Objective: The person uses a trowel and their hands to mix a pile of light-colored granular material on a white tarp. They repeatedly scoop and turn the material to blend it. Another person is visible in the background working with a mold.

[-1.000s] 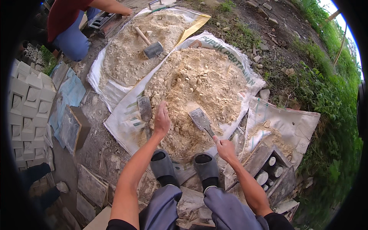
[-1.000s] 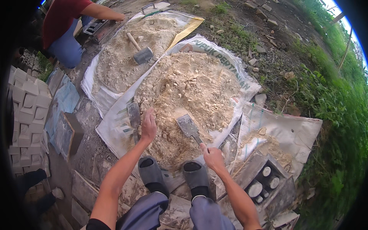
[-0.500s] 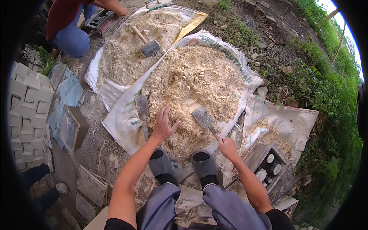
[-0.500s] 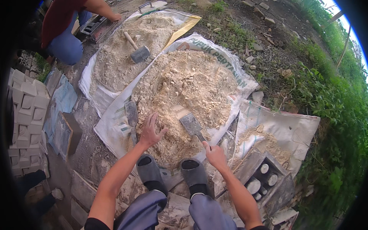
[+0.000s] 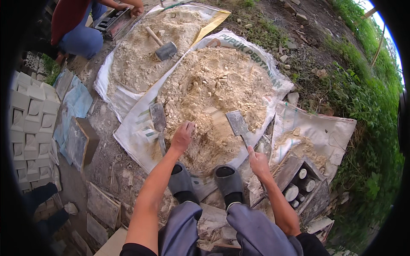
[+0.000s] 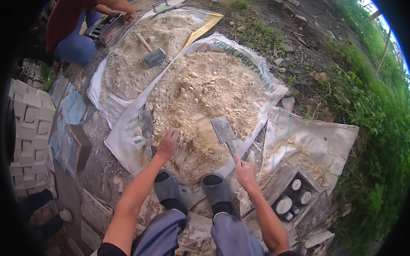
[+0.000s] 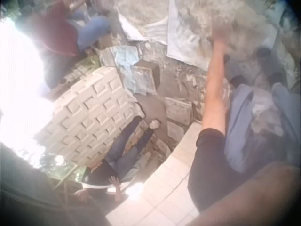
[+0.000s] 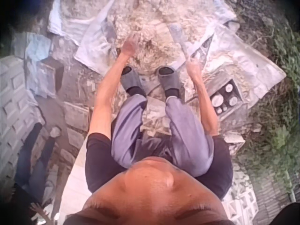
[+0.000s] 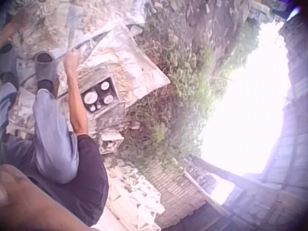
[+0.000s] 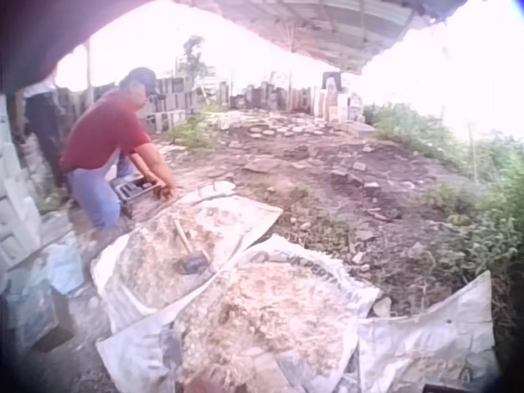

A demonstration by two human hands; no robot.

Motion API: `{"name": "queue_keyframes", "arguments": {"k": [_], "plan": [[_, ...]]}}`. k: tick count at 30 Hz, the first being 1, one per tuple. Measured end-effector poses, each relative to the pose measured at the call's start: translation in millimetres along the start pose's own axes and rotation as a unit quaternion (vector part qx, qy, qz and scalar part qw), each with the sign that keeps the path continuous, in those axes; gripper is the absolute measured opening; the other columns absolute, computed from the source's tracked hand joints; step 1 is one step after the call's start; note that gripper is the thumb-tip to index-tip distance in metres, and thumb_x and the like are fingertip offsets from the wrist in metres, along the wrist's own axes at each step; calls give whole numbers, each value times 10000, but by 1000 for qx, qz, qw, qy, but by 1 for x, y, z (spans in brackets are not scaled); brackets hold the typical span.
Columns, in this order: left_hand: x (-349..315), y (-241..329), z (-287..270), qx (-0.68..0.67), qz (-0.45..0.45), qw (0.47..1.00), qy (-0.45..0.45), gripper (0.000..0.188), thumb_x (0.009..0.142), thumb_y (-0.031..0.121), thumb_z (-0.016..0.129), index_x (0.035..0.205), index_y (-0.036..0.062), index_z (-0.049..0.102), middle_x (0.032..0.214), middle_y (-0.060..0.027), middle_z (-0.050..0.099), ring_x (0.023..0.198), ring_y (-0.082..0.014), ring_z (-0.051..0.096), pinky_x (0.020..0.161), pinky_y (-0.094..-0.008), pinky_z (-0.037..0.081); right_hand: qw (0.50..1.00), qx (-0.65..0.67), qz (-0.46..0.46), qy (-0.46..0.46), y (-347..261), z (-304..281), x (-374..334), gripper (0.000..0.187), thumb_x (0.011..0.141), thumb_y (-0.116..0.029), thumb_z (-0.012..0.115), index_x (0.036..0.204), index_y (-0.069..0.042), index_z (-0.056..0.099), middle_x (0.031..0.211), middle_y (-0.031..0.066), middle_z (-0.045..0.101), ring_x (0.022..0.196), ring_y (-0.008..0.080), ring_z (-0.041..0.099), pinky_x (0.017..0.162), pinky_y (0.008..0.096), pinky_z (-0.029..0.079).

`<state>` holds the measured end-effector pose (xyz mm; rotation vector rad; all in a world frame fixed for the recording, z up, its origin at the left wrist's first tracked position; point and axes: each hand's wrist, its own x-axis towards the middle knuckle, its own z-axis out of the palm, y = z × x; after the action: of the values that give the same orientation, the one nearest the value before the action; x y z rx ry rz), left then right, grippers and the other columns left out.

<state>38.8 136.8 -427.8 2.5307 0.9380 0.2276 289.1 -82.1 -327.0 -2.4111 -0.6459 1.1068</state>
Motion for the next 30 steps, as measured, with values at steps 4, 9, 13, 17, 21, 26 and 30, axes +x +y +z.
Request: {"name": "queue_keyframes", "arguments": {"k": [4, 9, 13, 17, 21, 26, 30], "plan": [[8, 11, -19, -119, -43, 991, 42, 539, 696, -23, 741, 1197, -11, 542, 1181, -181, 545, 987, -385, 590, 877, -420, 499, 1000, 1, 12, -9, -5, -2, -10, 657, 960, -529, 462, 733, 70, 607, 591, 219, 539, 548, 319, 515, 594, 450, 407], [56, 60, -36, -215, 0, 977, -15, 528, 720, 2, 748, 1206, 11, 541, 1204, -163, 553, 1068, -366, 570, 918, -393, 486, 1000, 3, 4, 3, 8, 1, -6, 647, 962, -529, 456, 733, 59, 601, 590, 200, 532, 553, 309, 513, 602, 448, 410], [71, 66, -31, -234, 27, 971, -45, 425, 794, 99, 719, 1184, 47, 557, 1202, -133, 560, 1098, -338, 555, 947, -406, 459, 1000, 1, 21, 0, -7, -1, -9, 660, 962, -536, 450, 717, 59, 593, 579, 188, 523, 552, 296, 506, 594, 442, 406], [36, 50, -42, -78, 48, 986, 141, 384, 852, 211, 664, 1185, 49, 563, 1182, -130, 560, 1080, -320, 551, 939, -432, 439, 999, 33, 1, 7, -5, -4, -2, 659, 973, -518, 453, 658, 54, 540, 537, 133, 447, 512, 206, 423, 531, 414, 352], [-26, 8, -54, 93, -15, 994, 64, 397, 874, 231, 628, 1208, 29, 554, 1158, -157, 543, 1077, -327, 540, 923, -425, 439, 989, 123, -80, 36, -34, -7, -5, 610, 985, -470, 482, 644, 35, 501, 521, 67, 357, 519, 116, 328, 483, 370, 287], [-42, -6, -60, 73, 46, 996, -17, 384, 873, 245, 641, 1183, 32, 565, 1137, -149, 526, 1055, -322, 543, 883, -400, 473, 974, 125, -181, 55, -69, 12, 1, 596, 977, -480, 496, 668, 27, 554, 505, 102, 439, 488, 155, 432, 492, 390, 352], [-41, -7, -46, 12, 14, 1000, -1, 371, 870, 229, 649, 1174, 30, 569, 1143, -142, 520, 1027, -309, 547, 870, -395, 484, 984, -146, -93, -34, -37, 41, 32, 698, 941, -598, 410, 777, 30, 670, 801, 318, 633, 825, 503, 612, 757, 557, 475]]}}
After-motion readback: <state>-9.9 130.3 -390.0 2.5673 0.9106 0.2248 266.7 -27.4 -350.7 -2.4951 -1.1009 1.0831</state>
